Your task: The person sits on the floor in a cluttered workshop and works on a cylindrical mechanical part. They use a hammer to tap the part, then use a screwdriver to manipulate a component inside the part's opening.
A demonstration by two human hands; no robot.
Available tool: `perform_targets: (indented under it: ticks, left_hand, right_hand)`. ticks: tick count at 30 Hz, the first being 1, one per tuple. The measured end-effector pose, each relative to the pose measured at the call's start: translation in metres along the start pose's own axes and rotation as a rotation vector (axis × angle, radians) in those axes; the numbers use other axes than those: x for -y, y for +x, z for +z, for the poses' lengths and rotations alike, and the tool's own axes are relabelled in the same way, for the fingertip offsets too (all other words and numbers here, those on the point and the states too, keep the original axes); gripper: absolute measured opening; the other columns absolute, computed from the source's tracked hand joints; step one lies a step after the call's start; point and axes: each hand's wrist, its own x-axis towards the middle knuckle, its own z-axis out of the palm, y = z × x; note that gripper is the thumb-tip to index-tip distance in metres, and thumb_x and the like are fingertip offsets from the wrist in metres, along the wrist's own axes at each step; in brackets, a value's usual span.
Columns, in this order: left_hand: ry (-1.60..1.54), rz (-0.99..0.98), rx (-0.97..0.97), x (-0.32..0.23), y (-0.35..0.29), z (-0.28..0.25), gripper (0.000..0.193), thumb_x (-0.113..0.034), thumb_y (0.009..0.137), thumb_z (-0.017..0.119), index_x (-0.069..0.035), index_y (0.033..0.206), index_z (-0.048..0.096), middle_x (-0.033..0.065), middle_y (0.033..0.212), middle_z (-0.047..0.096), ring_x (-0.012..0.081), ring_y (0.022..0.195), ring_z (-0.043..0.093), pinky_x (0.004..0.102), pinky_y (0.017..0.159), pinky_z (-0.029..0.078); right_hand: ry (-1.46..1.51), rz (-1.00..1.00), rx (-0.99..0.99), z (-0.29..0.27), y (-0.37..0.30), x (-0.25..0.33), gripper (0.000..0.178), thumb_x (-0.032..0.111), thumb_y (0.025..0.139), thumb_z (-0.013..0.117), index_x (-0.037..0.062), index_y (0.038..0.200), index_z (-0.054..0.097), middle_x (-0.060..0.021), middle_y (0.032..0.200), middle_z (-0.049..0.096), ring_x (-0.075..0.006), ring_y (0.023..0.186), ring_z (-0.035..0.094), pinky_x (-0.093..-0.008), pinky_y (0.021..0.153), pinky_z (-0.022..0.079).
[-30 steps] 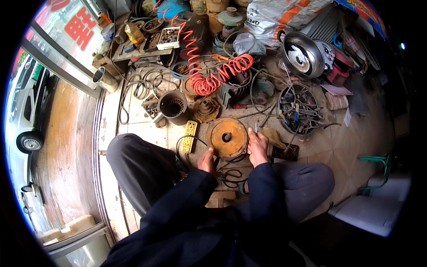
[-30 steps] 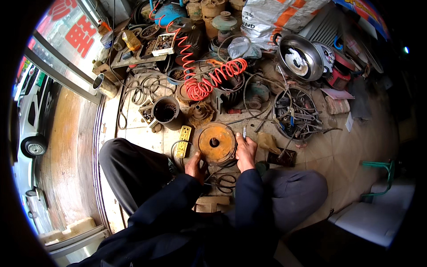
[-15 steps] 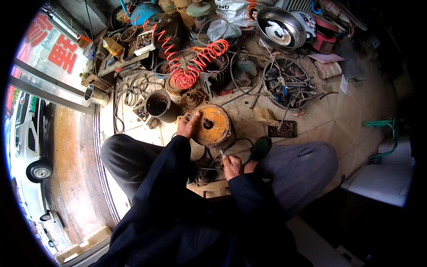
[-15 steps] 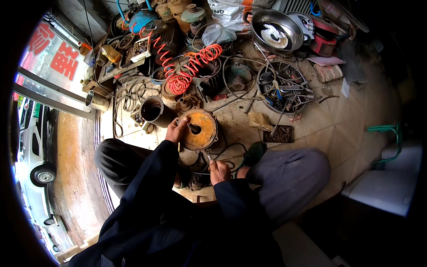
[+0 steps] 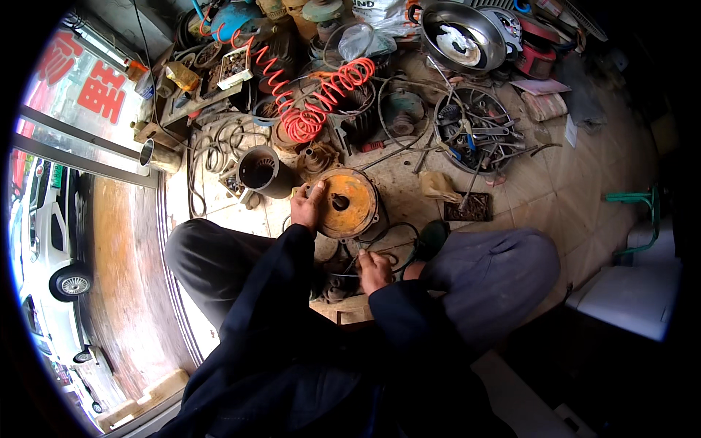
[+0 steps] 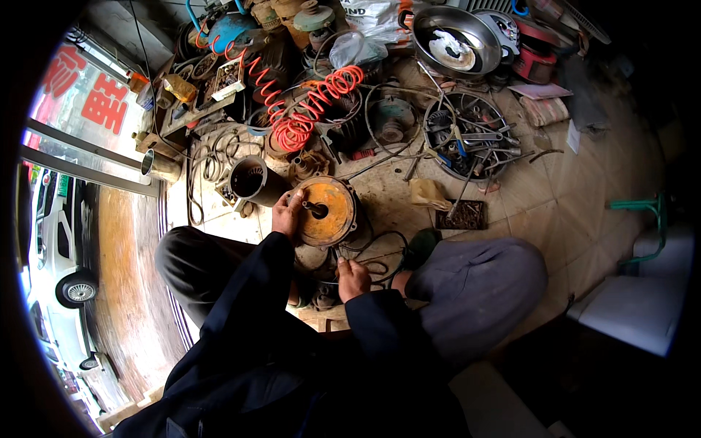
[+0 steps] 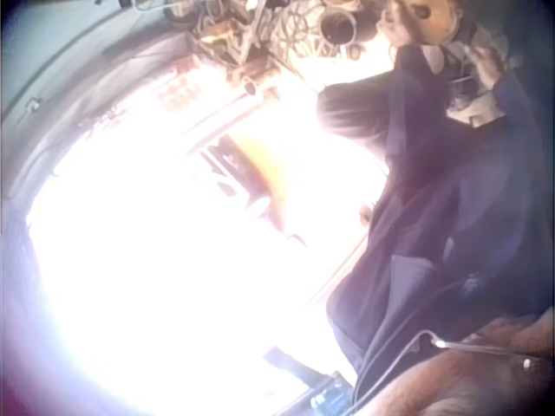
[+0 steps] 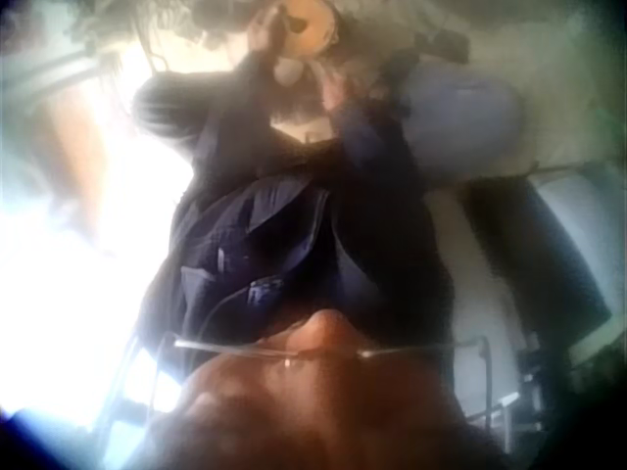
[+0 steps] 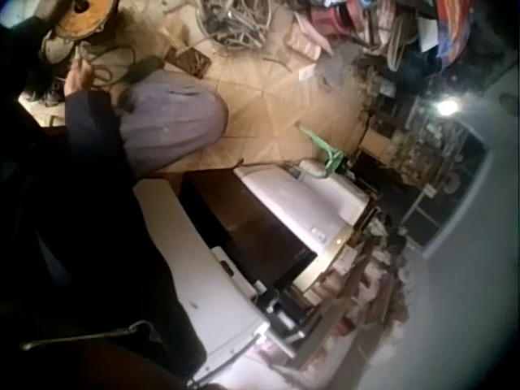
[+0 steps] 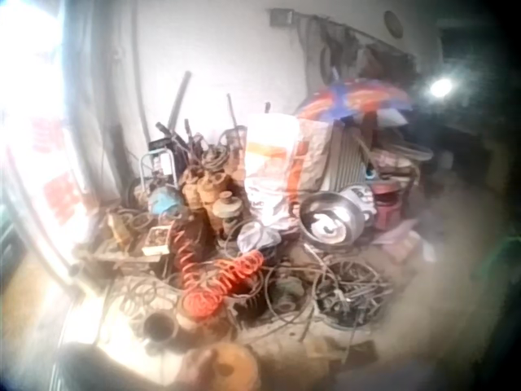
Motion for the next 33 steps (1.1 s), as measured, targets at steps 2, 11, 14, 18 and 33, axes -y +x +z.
perform_targets:
  ticks: [2, 11, 14, 18, 33]
  left_hand:
    - [-0.028, -0.010, -0.017, -0.002, -0.003, 0.007, 0.046, -0.036, 0.093, 0.073, -0.001, 0.120, 0.063, 0.0053, 0.104, 0.068, 0.0144, 0.088, 0.063, 0.0280, 0.078, 0.051]
    - [-0.116, -0.053, -0.101, -0.003, -0.007, 0.009, 0.044, -0.034, 0.091, 0.076, -0.001, 0.117, 0.064, 0.0058, 0.104, 0.069, 0.0140, 0.089, 0.063, 0.0271, 0.080, 0.051]
    - [-0.161, -0.067, -0.105, -0.006, -0.013, 0.013, 0.043, -0.033, 0.092, 0.075, 0.000, 0.117, 0.064, 0.0066, 0.105, 0.070, 0.0143, 0.091, 0.064, 0.0275, 0.081, 0.051]
    - [-0.193, 0.017, -0.031, -0.005, -0.012, 0.012, 0.041, -0.024, 0.092, 0.075, 0.004, 0.119, 0.062, 0.0051, 0.102, 0.070, 0.0111, 0.089, 0.062, 0.0243, 0.080, 0.049]
    - [-0.234, 0.019, 0.076, -0.002, -0.003, 0.009, 0.037, -0.023, 0.091, 0.076, 0.006, 0.113, 0.065, 0.0064, 0.104, 0.070, 0.0124, 0.090, 0.062, 0.0259, 0.079, 0.050]
  right_hand:
    - [-0.136, -0.248, -0.263, 0.029, -0.008, -0.010, 0.040, 0.033, 0.100, 0.058, 0.0012, 0.077, 0.059, -0.0059, 0.060, 0.051, -0.0154, 0.058, 0.052, -0.0358, 0.058, 0.041]
    - [0.261, -0.062, -0.116, 0.035, -0.013, 0.000, 0.039, 0.028, 0.103, 0.056, 0.0031, 0.073, 0.050, 0.0030, 0.066, 0.038, -0.0088, 0.066, 0.034, -0.0321, 0.061, 0.034]
    - [0.271, -0.084, -0.153, 0.039, -0.010, -0.010, 0.039, 0.029, 0.103, 0.057, 0.0034, 0.073, 0.050, 0.0035, 0.067, 0.038, -0.0091, 0.066, 0.034, -0.0324, 0.061, 0.034]
    - [0.236, -0.097, -0.229, 0.050, -0.013, -0.014, 0.039, 0.032, 0.102, 0.055, -0.0018, 0.083, 0.060, -0.0072, 0.070, 0.053, -0.0162, 0.067, 0.045, -0.0372, 0.065, 0.041]
    - [0.244, -0.064, -0.133, 0.041, -0.017, 0.006, 0.043, 0.030, 0.103, 0.056, 0.0015, 0.071, 0.048, 0.0022, 0.065, 0.038, -0.0105, 0.066, 0.033, -0.0347, 0.059, 0.032]
